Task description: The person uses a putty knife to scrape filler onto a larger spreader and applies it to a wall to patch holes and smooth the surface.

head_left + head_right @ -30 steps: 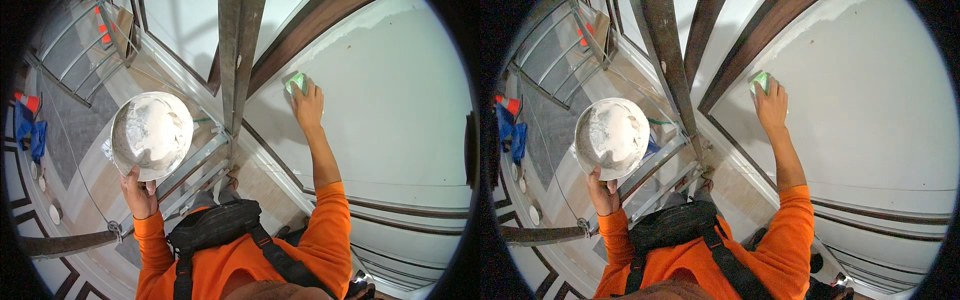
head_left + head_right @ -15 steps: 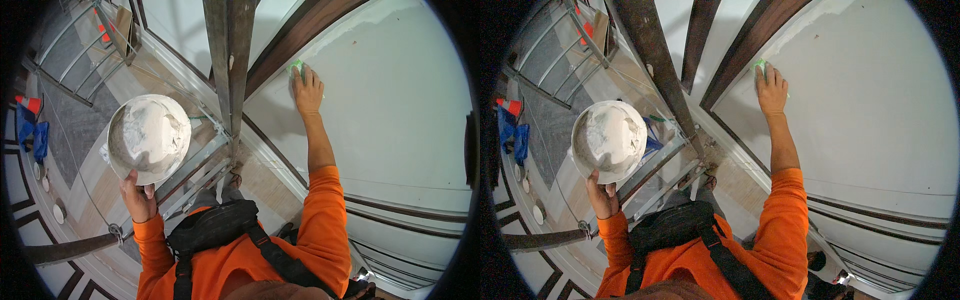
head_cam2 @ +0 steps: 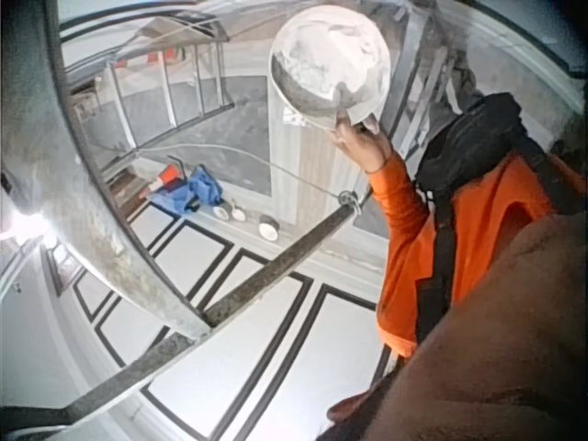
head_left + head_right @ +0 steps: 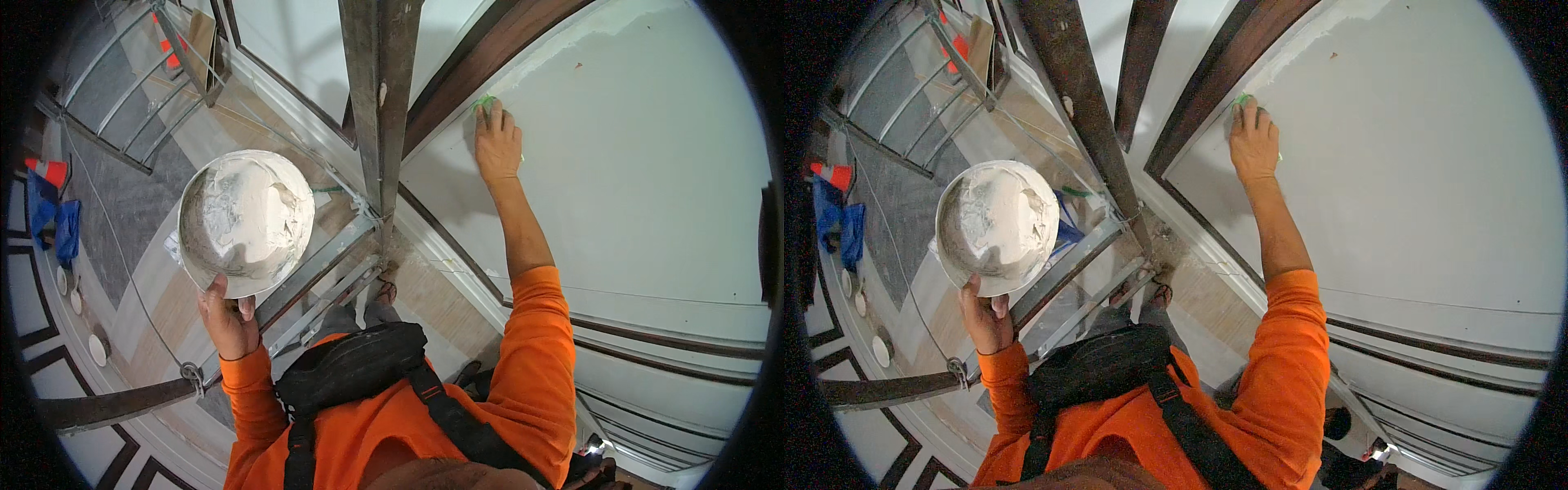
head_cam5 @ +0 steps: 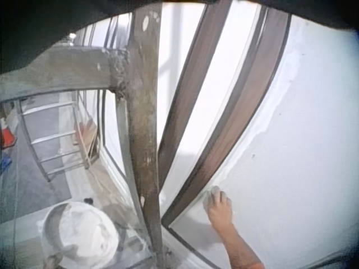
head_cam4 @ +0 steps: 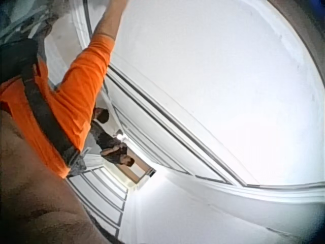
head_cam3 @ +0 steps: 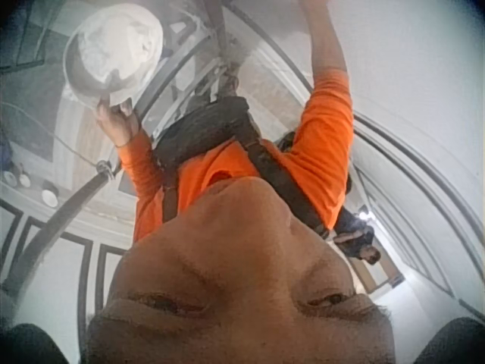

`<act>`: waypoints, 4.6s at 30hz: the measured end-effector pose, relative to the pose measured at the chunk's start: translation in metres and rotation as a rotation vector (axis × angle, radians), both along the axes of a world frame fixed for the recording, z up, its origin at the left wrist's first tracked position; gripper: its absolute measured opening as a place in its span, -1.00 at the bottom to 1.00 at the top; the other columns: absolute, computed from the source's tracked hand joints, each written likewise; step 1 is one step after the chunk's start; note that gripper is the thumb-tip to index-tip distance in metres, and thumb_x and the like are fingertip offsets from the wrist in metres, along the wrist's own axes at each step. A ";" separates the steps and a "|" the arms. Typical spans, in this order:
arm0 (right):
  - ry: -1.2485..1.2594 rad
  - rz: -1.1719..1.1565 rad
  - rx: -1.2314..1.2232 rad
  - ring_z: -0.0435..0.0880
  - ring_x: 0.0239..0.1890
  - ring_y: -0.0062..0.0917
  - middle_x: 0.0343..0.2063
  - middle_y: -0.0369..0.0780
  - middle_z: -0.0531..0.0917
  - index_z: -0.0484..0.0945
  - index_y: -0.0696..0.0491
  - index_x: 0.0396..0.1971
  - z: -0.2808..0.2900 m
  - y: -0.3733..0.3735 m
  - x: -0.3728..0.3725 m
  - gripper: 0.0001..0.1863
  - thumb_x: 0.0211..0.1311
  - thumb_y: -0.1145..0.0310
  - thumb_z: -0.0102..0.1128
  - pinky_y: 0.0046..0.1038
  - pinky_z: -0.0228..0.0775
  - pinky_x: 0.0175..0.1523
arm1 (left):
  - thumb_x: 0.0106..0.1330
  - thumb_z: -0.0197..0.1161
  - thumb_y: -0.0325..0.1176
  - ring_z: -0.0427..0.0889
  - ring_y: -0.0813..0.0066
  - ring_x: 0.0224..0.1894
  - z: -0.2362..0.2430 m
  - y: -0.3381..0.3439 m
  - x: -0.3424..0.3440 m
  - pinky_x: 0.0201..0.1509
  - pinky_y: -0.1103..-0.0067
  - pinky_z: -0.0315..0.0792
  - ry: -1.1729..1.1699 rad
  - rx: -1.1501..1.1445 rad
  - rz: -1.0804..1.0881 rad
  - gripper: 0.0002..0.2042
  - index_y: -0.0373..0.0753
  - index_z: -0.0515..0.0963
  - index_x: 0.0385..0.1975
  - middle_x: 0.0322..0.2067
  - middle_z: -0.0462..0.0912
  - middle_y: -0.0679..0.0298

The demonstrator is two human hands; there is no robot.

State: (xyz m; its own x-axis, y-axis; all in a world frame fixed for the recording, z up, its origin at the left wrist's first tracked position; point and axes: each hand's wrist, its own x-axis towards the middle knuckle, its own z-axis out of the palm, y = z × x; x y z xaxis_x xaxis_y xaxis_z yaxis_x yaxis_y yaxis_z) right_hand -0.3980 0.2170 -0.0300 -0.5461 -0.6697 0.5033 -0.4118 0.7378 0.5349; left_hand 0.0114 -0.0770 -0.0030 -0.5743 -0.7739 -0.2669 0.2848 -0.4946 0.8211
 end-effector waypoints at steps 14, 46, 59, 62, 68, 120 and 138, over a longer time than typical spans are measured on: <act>-1.437 0.003 -1.935 0.76 -0.18 -0.28 -0.01 -0.01 0.65 0.35 0.26 0.26 0.030 0.025 0.125 -0.46 0.55 0.13 -0.12 -0.39 0.68 -0.26 | 0.40 0.13 -0.37 0.40 0.65 -0.65 -0.011 -0.005 0.005 -0.66 0.71 0.18 0.094 0.002 -0.049 -0.69 -0.25 0.39 0.10 -0.29 0.62 0.26; -1.667 0.232 -1.999 0.70 -0.31 -0.40 -0.20 -0.12 0.68 0.52 0.15 0.08 0.022 0.024 0.187 -0.66 0.35 0.39 0.22 -0.49 0.46 -0.42 | 0.42 0.13 -0.36 0.33 0.67 -0.66 0.003 0.003 -0.004 -0.65 0.72 0.13 0.059 0.056 0.017 -0.69 -0.24 0.39 0.12 -0.36 0.58 0.29; -1.896 0.024 -2.163 0.59 -0.39 -0.49 -0.20 -0.14 0.66 0.47 0.15 0.06 -0.045 0.070 0.208 -0.65 0.34 0.37 0.26 -0.54 0.42 -0.41 | 0.42 0.15 -0.25 0.30 0.67 -0.66 -0.002 0.018 0.006 -0.63 0.70 0.19 0.192 0.026 0.199 -0.74 -0.27 0.43 -0.04 -0.38 0.58 0.31; -1.887 -0.124 -2.096 0.58 -0.40 -0.52 -0.21 -0.14 0.66 0.47 0.16 0.07 -0.060 0.098 0.222 -0.65 0.36 0.37 0.25 -0.56 0.39 -0.42 | 0.39 0.17 -0.22 0.28 0.73 -0.70 0.018 0.042 0.039 -0.72 0.77 0.15 0.219 0.073 0.168 -0.72 -0.28 0.46 -0.06 -0.38 0.61 0.33; -1.940 -0.320 -2.035 0.58 -0.42 -0.56 -0.22 -0.14 0.69 0.48 0.17 0.07 -0.117 0.153 0.263 -0.67 0.38 0.39 0.21 -0.56 0.39 -0.43 | 0.36 0.16 -0.19 0.30 0.70 -0.80 -0.009 0.123 0.138 -0.81 0.74 0.11 -0.094 0.071 0.024 -0.60 -0.46 0.53 -0.05 -0.50 0.64 0.22; -1.743 -0.379 -1.833 0.74 -0.24 -0.51 -0.22 -0.14 0.70 0.41 0.21 0.05 -0.189 0.086 0.361 -0.68 0.40 0.41 0.18 -0.49 0.62 -0.18 | 0.46 0.11 -0.27 0.43 0.63 -0.65 -0.247 0.081 0.024 -0.66 0.66 0.25 -0.481 -0.029 -0.735 -0.77 -0.30 0.55 -0.10 -0.56 0.59 0.25; -1.756 0.098 -1.394 0.70 -0.30 -0.64 -0.30 -0.22 0.73 0.56 0.16 -0.10 -0.079 0.139 0.343 -0.79 0.38 0.38 0.23 -0.51 0.55 -0.24 | 0.52 0.02 -0.40 0.34 0.65 -0.72 -0.104 0.213 0.080 -0.69 0.65 0.20 -0.229 -0.071 -0.774 -0.65 -0.23 0.44 0.25 -0.40 0.65 0.06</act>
